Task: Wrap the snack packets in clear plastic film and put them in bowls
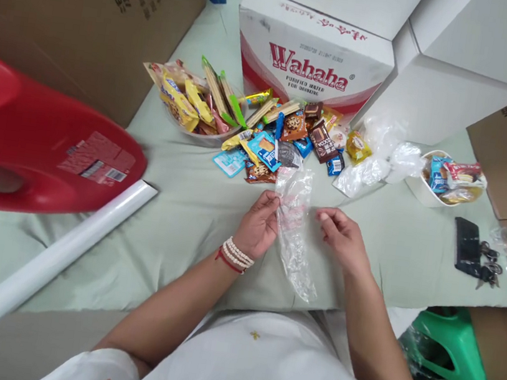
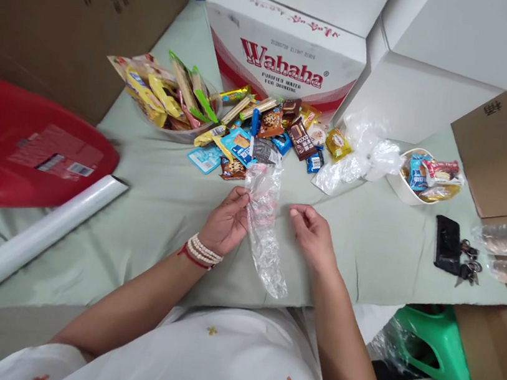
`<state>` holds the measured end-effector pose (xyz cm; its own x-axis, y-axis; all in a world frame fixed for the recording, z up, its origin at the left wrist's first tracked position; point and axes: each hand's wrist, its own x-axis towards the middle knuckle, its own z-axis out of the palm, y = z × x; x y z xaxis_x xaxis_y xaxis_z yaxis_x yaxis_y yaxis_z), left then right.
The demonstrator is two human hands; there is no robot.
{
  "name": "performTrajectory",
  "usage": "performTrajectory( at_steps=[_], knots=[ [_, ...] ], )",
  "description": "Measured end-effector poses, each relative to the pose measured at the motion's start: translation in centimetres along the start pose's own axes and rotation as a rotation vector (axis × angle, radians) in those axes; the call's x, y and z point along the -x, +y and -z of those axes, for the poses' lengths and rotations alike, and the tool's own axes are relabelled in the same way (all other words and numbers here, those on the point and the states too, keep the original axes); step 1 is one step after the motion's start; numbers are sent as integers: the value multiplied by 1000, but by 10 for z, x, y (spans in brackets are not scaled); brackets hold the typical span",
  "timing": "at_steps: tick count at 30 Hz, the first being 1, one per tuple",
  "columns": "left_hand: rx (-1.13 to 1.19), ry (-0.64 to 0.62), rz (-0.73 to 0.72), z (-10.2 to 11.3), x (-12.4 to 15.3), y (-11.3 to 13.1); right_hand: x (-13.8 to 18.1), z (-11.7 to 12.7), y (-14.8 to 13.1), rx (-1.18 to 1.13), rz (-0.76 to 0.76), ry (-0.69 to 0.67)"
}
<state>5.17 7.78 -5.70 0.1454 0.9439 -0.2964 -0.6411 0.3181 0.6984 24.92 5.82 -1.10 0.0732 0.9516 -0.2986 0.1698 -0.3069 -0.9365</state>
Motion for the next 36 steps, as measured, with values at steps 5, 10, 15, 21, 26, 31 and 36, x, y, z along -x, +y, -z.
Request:
performTrajectory(
  at_steps=[5,10,15,21,26,31,36],
  knots=[
    [-60,-31,-14,5,-6,-5,-4,-18,11,-224,-168,-208],
    [-569,251,-433,0,10,-9,0,-15,11,-154,-44,-99],
    [-883,313,-718,-1,21,-13,-6,-20,18,17,24,-17],
    [-312,272,-310,10,-5,-21,-13,-30,24,-90,-103,-14],
    [-160,89,-186,11,-8,-24,-6,-34,15,-271,-155,-146],
    [-527,162,-410,6,1,-19,-4,-36,16,-279,-159,-151],
    [-983,240,-643,1,22,-8,-3,-37,19,-164,-99,-117]
  ],
)
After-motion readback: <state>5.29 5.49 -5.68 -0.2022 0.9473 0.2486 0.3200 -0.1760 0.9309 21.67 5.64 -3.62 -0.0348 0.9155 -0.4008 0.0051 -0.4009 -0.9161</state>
